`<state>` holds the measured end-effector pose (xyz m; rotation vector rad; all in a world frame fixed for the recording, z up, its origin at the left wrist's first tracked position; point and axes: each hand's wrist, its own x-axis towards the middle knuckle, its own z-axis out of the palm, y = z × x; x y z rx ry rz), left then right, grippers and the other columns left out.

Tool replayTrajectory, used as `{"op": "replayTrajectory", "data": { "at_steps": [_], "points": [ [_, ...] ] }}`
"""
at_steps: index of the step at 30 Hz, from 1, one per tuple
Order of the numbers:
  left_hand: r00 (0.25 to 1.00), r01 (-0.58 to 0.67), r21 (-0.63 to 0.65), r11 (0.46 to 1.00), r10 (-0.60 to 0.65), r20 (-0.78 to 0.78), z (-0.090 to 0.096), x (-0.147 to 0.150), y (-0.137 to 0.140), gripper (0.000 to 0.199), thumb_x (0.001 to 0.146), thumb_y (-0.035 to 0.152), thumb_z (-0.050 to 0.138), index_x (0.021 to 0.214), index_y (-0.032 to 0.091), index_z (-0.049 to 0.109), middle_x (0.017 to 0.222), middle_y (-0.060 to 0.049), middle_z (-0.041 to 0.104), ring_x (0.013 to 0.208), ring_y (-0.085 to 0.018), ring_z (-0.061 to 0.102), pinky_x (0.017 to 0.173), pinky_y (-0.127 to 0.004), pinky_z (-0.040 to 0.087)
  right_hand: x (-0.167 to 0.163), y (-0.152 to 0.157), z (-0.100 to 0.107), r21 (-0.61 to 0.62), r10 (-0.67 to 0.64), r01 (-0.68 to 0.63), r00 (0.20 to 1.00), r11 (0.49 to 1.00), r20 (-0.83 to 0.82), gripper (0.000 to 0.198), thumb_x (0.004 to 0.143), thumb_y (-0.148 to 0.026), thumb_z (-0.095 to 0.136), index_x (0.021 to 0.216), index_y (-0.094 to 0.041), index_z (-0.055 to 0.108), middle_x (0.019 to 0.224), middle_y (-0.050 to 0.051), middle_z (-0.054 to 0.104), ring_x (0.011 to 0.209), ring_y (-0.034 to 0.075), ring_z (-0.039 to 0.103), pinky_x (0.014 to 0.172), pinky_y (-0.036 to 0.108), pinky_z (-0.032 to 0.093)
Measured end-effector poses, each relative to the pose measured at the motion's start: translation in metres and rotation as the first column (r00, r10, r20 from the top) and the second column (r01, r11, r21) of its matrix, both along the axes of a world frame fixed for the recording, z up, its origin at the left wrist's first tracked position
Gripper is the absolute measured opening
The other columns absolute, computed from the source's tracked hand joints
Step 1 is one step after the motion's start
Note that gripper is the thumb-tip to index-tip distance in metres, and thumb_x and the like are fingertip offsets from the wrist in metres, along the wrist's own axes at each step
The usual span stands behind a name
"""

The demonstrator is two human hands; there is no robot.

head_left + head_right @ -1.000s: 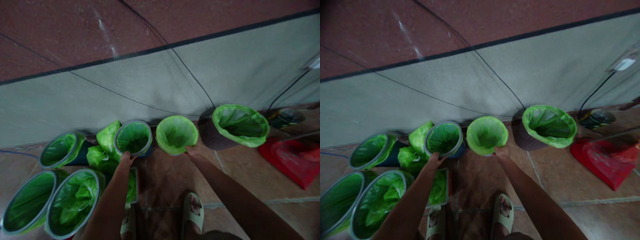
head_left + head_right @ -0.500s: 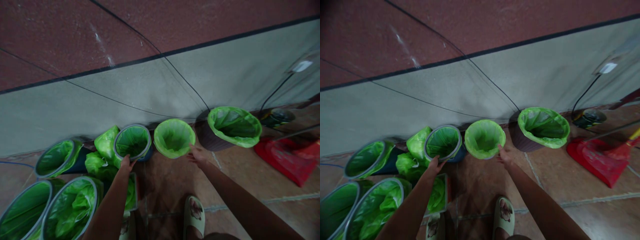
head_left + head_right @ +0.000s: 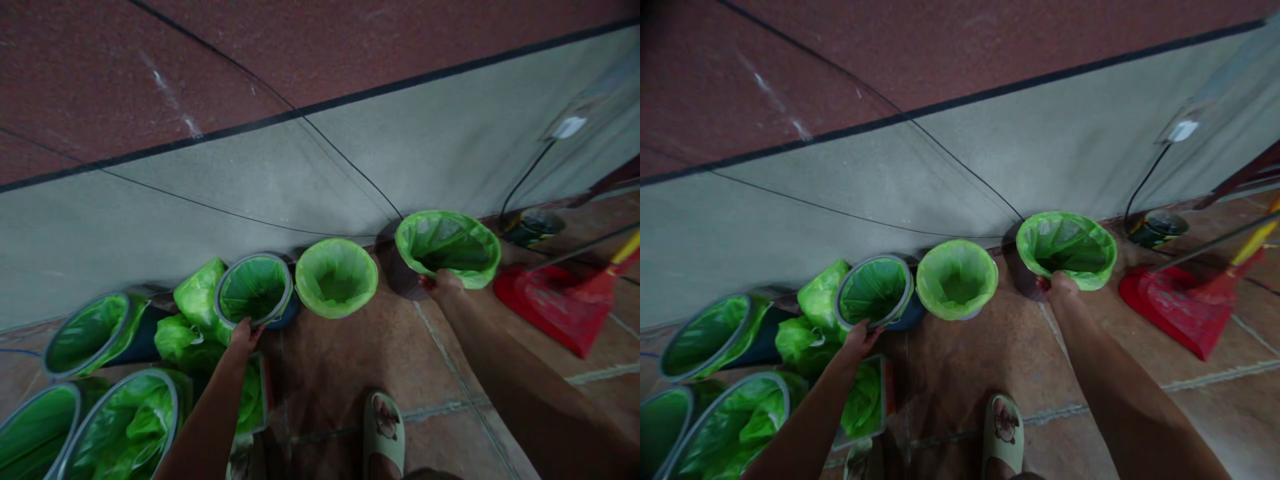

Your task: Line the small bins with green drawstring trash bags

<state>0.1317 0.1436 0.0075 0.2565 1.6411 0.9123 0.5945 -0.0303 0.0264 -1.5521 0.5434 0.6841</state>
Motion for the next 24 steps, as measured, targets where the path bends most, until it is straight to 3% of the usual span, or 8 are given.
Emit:
{"op": "replayTrajectory", "data": {
  "at_steps": [4, 17, 21, 24],
  "points": [
    [0.998, 0.042, -0.033, 0.999, -0.044, -0.042, 0.001, 0.003, -0.001, 0.007, 0.091, 0.014, 0.055, 0.085, 0.016, 0.055, 0.077, -0.002, 0.058, 0.06, -0.011, 0.061, 0.041, -0.013, 0.049, -0.026, 0.003, -0.003, 0.003, 0.03, -0.03, 1.0, 1.0, -0.007, 0.018, 0.095, -0.007, 0.039, 0.099, -0.017, 0.054, 0.065, -0.001, 0.059, 0.051, 0.01, 0.057, 0.058, 0.024, 0.055],
    [0.997, 0.072, -0.019, 0.997, -0.072, -0.039, -0.001, 0.004, -0.003, 0.009, 0.093, 0.025, 0.059, 0.09, 0.017, 0.056, 0.075, 0.0, 0.059, 0.057, -0.009, 0.059, 0.046, -0.017, 0.053, -0.065, 0.017, 0.001, 0.088, 0.059, -0.059, 0.998, 0.994, 0.0, 0.013, 0.1, -0.021, 0.039, 0.098, -0.019, 0.053, 0.064, -0.004, 0.059, 0.05, 0.009, 0.059, 0.054, 0.02, 0.057],
    [0.985, 0.171, -0.02, 0.985, -0.171, 0.012, 0.01, 0.001, -0.01, 0.031, 0.09, 0.045, 0.063, 0.101, 0.017, 0.059, 0.079, -0.003, 0.064, 0.059, -0.013, 0.064, 0.052, -0.023, 0.057, -0.078, -0.003, 0.001, 0.166, 0.109, -0.101, 0.993, 0.981, -0.044, 0.033, 0.099, -0.05, 0.044, 0.102, -0.019, 0.055, 0.067, 0.0, 0.062, 0.056, 0.012, 0.062, 0.057, 0.024, 0.058],
    [0.964, 0.263, -0.091, 0.96, -0.265, -0.009, 0.017, -0.004, -0.015, 0.056, 0.085, 0.062, 0.062, 0.115, 0.014, 0.056, 0.082, -0.008, 0.067, 0.064, -0.018, 0.068, 0.054, -0.028, 0.058, -0.103, -0.033, -0.011, 0.217, 0.216, -0.199, 0.975, 0.956, -0.058, 0.039, 0.093, -0.056, 0.051, 0.113, -0.023, 0.049, 0.076, 0.0, 0.067, 0.062, 0.014, 0.066, 0.061, 0.028, 0.06]
  ]
}}
